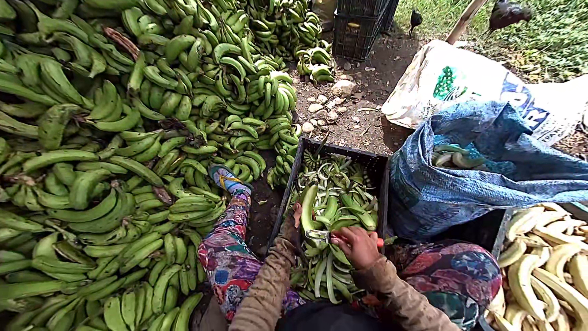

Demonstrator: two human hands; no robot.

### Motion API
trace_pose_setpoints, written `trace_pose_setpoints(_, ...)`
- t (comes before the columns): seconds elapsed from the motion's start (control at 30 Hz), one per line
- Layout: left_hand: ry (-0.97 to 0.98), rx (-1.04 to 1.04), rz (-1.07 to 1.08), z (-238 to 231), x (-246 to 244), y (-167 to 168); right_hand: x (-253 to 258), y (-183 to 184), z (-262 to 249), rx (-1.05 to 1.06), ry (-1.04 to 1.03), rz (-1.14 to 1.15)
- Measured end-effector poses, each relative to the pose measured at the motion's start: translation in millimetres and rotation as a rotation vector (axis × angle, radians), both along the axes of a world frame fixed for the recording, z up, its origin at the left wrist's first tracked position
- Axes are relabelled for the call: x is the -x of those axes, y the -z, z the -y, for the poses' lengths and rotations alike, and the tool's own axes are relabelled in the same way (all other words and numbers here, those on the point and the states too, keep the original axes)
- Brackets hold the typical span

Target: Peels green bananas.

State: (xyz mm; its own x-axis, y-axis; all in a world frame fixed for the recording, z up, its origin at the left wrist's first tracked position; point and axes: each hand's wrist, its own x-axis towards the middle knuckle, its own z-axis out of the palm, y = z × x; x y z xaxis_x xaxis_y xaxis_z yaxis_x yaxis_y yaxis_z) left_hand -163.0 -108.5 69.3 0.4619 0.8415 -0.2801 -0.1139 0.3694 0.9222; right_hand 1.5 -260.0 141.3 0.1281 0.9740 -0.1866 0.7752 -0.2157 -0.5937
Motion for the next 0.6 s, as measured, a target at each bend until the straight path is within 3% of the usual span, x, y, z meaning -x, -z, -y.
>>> trace_pose_setpoints(0.17, 0.17, 0.065, 0.089, -15.2, -11.4, -5.6, 9.8, 19.7, 2.5, -0.07, 0.137, -0.034)
trace_pose_setpoints(0.27, 0.148, 0.054, -0.043, 4.1, -24.5, -19.8, 7.7, 58.5, -28.6, -0.47, 0.33, 0.092)
trace_pose_setpoints(0.33, 0.079, 0.147, -0.026, 9.5, -32.2, -17.9, -5.7, 67.1, -60.4, -0.613, 0.451, 0.173)
trace_pose_setpoints(0.47, 0.021, 0.106, -0.159, 28.8, -20.6, -27.1, -34.6, 25.2, -100.6, -0.474, 0.579, 0.131)
trace_pose_setpoints(0.53, -0.055, 0.079, -0.232, 33.0, -14.6, -27.4, -36.2, 12.3, -94.4, -0.471, 0.45, 0.159)
trace_pose_setpoints(0.6, -0.201, -0.019, -0.238, 32.0, -12.5, -15.9, -20.2, 4.2, -68.5, -0.238, 0.281, 0.128)
